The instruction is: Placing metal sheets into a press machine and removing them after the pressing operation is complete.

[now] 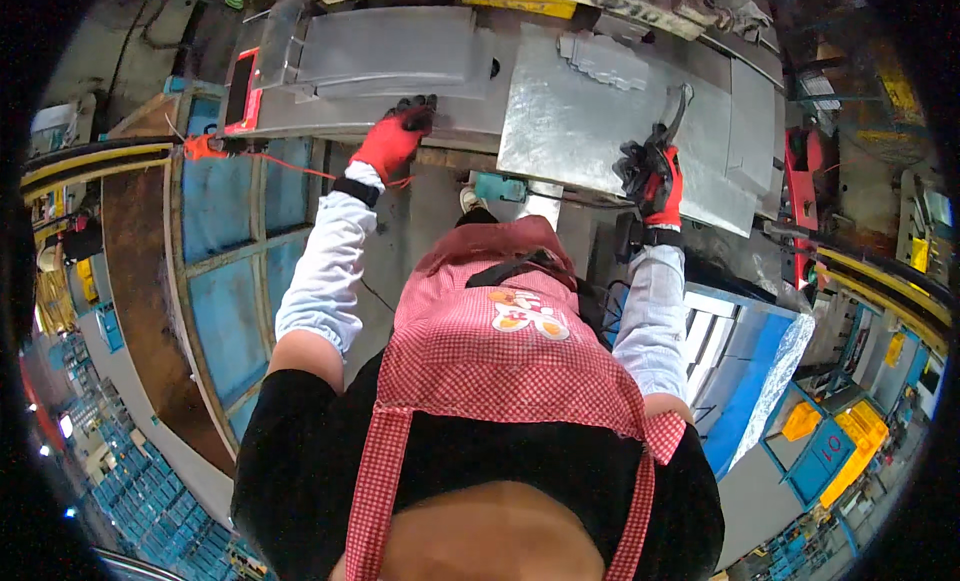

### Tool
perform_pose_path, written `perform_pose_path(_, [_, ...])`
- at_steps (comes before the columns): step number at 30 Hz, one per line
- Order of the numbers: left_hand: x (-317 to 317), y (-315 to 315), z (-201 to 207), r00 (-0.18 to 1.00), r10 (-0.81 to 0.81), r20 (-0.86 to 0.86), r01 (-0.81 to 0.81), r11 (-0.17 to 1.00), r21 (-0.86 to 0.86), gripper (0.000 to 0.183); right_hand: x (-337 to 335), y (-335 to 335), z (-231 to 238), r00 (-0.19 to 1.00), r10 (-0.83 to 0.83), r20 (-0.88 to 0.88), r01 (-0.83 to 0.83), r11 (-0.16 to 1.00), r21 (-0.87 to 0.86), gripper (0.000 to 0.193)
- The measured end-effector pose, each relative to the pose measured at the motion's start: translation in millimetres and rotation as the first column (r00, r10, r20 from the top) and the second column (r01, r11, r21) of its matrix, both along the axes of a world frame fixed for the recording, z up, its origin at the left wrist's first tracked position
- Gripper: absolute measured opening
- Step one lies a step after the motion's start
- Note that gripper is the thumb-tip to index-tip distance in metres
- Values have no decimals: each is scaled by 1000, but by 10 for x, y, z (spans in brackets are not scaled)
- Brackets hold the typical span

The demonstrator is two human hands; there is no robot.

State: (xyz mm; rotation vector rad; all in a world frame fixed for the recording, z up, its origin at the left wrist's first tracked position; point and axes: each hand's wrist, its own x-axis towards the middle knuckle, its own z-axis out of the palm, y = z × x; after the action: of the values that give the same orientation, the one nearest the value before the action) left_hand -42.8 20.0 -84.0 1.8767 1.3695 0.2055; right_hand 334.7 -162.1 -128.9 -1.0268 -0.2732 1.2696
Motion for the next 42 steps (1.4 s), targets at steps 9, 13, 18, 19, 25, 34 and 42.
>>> perform_pose_path(9, [50,-54,-41,996,49,-79,-44,996,72,40,66,-19,-48,997,64,-34,-61,995,80,41])
perform_pose_path(13, [29,-19,-113,992,83,-91,-78,995,58,38,81,-25,-40,995,81,65,-82,996,19,41])
perform_pose_path(18, [9,-44,-153,999,13,-41,-5,984,176,38,-15,-37,45,999,-39,21,38,997,68,29])
perform_pose_path(19, [8,-55,-142,997,-7,-73,21,982,187,40,-29,-48,73,997,-41,69,35,996,82,33])
perform_pose_path(25, [49,-97,-45,998,17,-67,-2,978,211,41,-49,-29,136,988,-61,-141,61,998,-5,25])
perform_pose_path(34, [3,-89,-114,1000,13,-3,-12,971,240,41,-273,27,457,996,-92,-12,92,996,-17,41])
perform_pose_path(42, [282,-163,669,977,107,184,-80,986,-149,40,-408,620,1776,870,124,477,-178,982,70,59])
